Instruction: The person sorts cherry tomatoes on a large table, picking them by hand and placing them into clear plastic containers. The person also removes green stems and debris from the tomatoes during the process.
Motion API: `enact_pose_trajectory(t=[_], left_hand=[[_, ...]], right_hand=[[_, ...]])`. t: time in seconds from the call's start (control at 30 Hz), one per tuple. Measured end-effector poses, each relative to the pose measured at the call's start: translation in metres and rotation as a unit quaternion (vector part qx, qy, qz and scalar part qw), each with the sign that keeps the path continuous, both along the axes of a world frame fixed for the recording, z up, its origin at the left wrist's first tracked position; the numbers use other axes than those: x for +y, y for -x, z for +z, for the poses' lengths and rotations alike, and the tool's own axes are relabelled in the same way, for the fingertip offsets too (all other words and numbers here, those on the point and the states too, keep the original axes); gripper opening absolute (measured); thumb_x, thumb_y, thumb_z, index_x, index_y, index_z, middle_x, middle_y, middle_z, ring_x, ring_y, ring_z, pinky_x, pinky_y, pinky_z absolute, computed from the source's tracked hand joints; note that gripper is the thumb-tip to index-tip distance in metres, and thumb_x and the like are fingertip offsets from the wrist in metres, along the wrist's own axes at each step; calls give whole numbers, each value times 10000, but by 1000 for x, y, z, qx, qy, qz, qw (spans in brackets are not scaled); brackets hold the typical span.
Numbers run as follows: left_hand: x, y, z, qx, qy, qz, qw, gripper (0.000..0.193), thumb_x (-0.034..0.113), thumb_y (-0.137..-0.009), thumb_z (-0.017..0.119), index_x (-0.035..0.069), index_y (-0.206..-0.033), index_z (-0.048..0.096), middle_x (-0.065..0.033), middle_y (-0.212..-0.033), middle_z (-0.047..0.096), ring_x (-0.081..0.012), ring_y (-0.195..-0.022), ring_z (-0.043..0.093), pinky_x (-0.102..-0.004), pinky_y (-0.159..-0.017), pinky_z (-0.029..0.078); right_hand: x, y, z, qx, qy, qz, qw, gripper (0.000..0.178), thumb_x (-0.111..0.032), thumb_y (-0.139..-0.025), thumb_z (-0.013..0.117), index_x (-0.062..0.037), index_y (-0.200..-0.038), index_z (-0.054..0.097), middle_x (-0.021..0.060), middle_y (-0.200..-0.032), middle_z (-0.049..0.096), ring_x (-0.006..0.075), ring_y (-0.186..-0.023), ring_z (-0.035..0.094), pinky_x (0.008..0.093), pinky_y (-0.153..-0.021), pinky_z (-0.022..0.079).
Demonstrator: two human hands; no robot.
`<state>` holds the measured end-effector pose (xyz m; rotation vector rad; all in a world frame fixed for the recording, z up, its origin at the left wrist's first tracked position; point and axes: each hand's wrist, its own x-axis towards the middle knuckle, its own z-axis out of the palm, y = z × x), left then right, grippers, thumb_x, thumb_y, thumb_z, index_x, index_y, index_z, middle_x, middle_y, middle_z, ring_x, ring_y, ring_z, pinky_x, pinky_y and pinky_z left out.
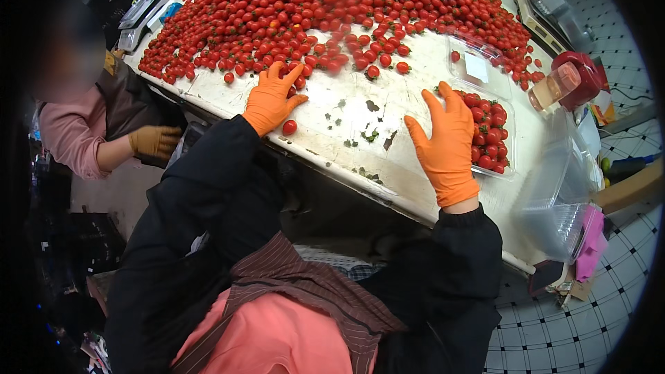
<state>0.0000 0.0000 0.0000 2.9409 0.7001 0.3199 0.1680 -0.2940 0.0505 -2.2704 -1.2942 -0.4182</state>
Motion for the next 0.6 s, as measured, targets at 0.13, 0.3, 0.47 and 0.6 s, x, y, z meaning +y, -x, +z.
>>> enact_pose_trajectory(t=[0.13, 0.3, 0.47, 0.6], left_hand=[[-4, -15, 3, -19, -26, -6, 999, 569, 322, -834, 655, 242, -1352, 434, -162, -1231, 434, -382, -1043, 484, -457, -785, 490], [-7, -26, -10, -33, -75, -6, 997, 449, 193, -843, 607, 224, -1273, 482, -164, -1078, 522, -388, -895, 574, -478, -706, 500], [-3, -30, -25, -59, -57, -20, 996, 233, 195, -846, 598, 148, -1066, 536, -154, -1018, 526, -360, -903, 566, -468, -718, 487], [-8, -35, -20, -29, -45, 1, 999, 261, 191, -827, 648, 118, -1056, 543, -140, -1044, 527, -352, -915, 558, -455, -748, 478]], right_hand=[[-3, 3, -9, -8, 12, -11, 1000, 491, -306, -801, 696, -41, -1198, 577, 202, -1328, 470, 365, -1223, 422, 449, -1015, 321], [-12, 7, -21, -9, -13, -2, 1000, 476, -314, -792, 692, -49, -1173, 588, 199, -1294, 492, 362, -1186, 444, 453, -988, 335], [-12, 19, -27, -25, -59, 12, 998, 475, -349, -761, 695, -56, -1121, 596, 196, -1229, 518, 359, -1117, 461, 457, -943, 343], [-13, 29, -21, 2, -36, 18, 999, 435, -358, -761, 677, -66, -1073, 595, 176, -1236, 504, 345, -1143, 443, 458, -932, 336]])
